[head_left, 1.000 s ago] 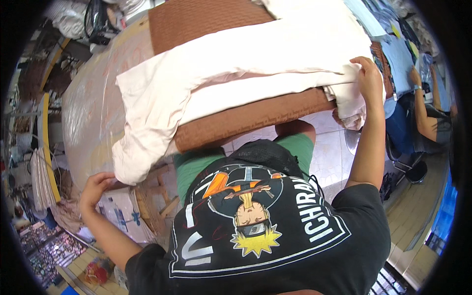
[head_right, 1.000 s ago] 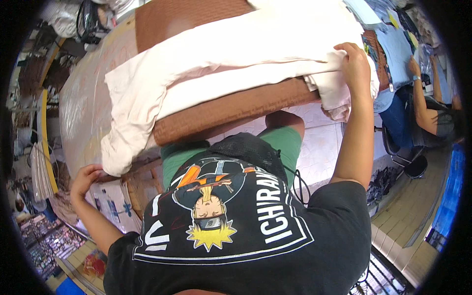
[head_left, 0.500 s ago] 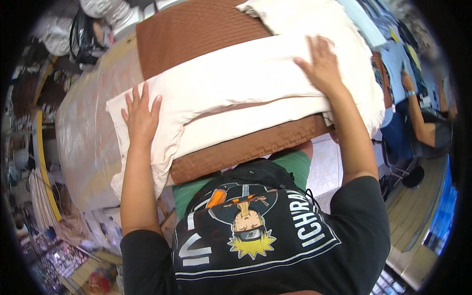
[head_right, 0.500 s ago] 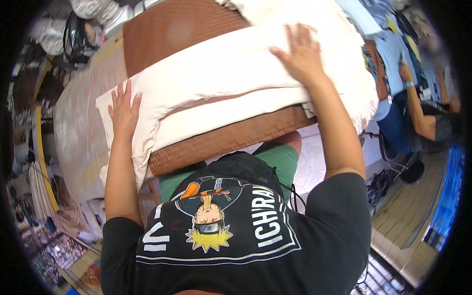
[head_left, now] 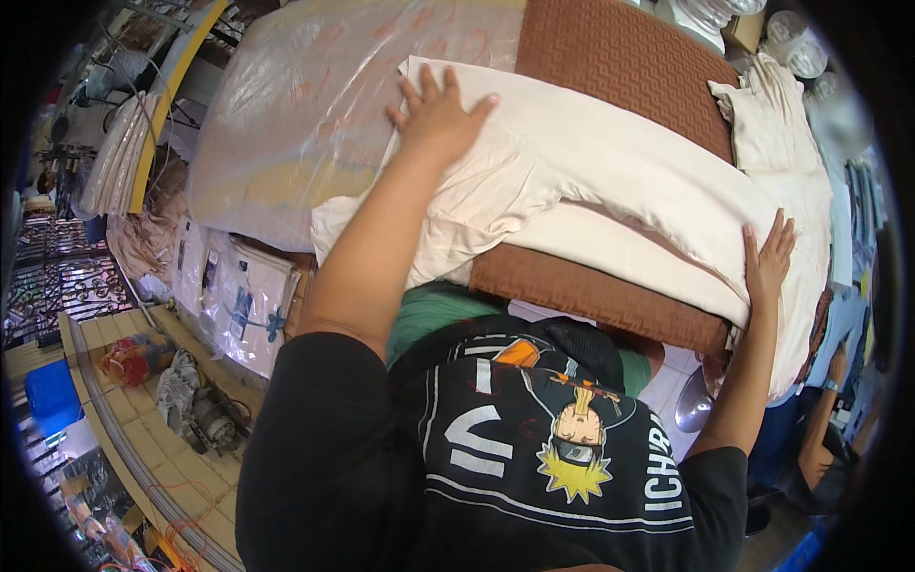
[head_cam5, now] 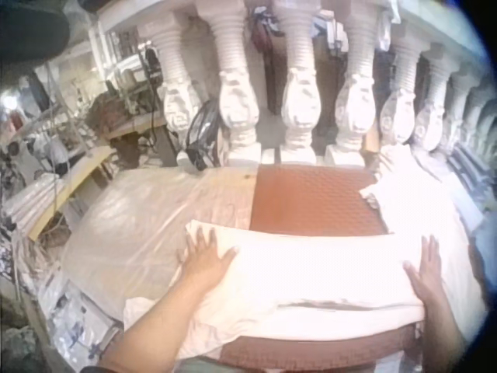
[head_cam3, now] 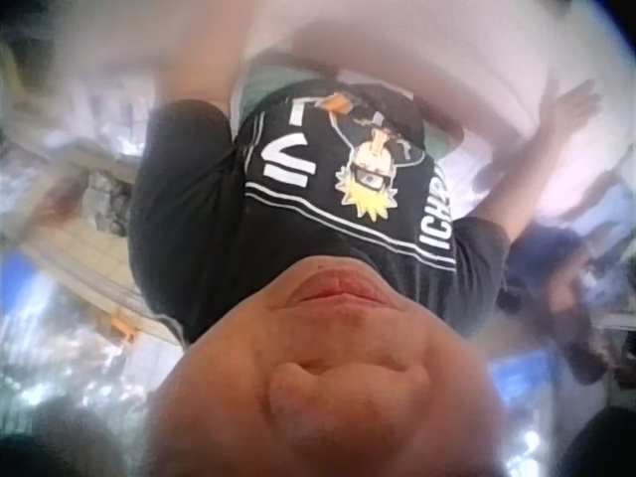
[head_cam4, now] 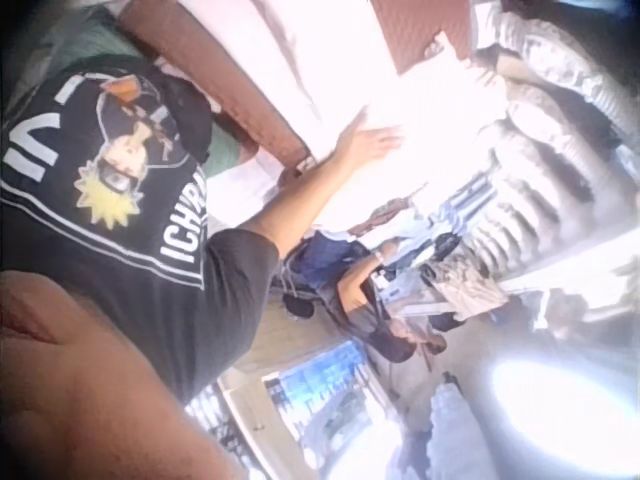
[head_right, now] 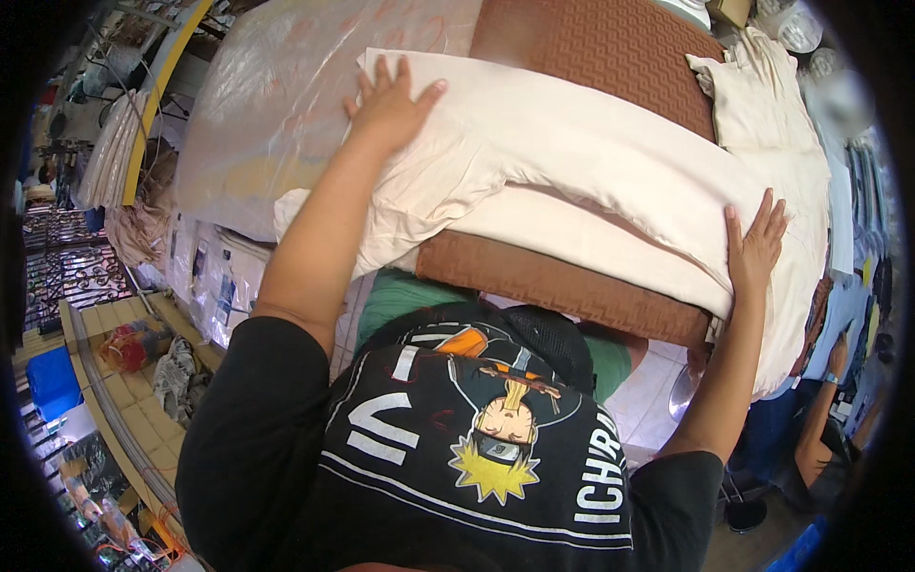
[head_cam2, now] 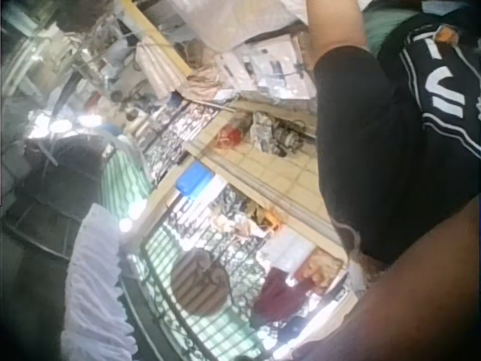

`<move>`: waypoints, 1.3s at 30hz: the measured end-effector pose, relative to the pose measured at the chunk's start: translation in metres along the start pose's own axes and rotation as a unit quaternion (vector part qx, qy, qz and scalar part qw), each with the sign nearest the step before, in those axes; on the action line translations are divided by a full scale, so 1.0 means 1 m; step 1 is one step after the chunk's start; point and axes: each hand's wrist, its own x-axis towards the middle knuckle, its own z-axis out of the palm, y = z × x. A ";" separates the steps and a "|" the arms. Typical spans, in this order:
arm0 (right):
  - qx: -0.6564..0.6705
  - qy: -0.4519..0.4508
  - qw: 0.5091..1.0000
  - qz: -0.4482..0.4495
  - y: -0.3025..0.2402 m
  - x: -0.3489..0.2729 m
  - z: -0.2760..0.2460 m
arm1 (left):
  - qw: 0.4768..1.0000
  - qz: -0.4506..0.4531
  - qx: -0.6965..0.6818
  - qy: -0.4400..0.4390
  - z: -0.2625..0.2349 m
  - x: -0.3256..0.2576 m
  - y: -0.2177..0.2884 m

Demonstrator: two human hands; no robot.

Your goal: The person takes a beige shirt from a stack, spreads it out on a work surface, uses snips to trim loose threads, inserts a cardboard sheet, and folds the shirt into a compact shape.

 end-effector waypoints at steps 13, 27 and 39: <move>0.253 0.113 0.938 -0.211 -0.192 -0.014 -0.093 | 0.984 0.151 -0.070 0.069 -0.077 -0.145 -0.172; 0.428 -0.151 0.781 -0.430 -0.378 -0.127 -0.149 | 0.890 0.399 -0.212 0.058 -0.099 -0.237 -0.084; 0.771 -0.090 0.630 0.023 -0.326 0.030 -0.189 | 0.845 0.215 -0.421 -0.249 -0.082 -0.051 -0.062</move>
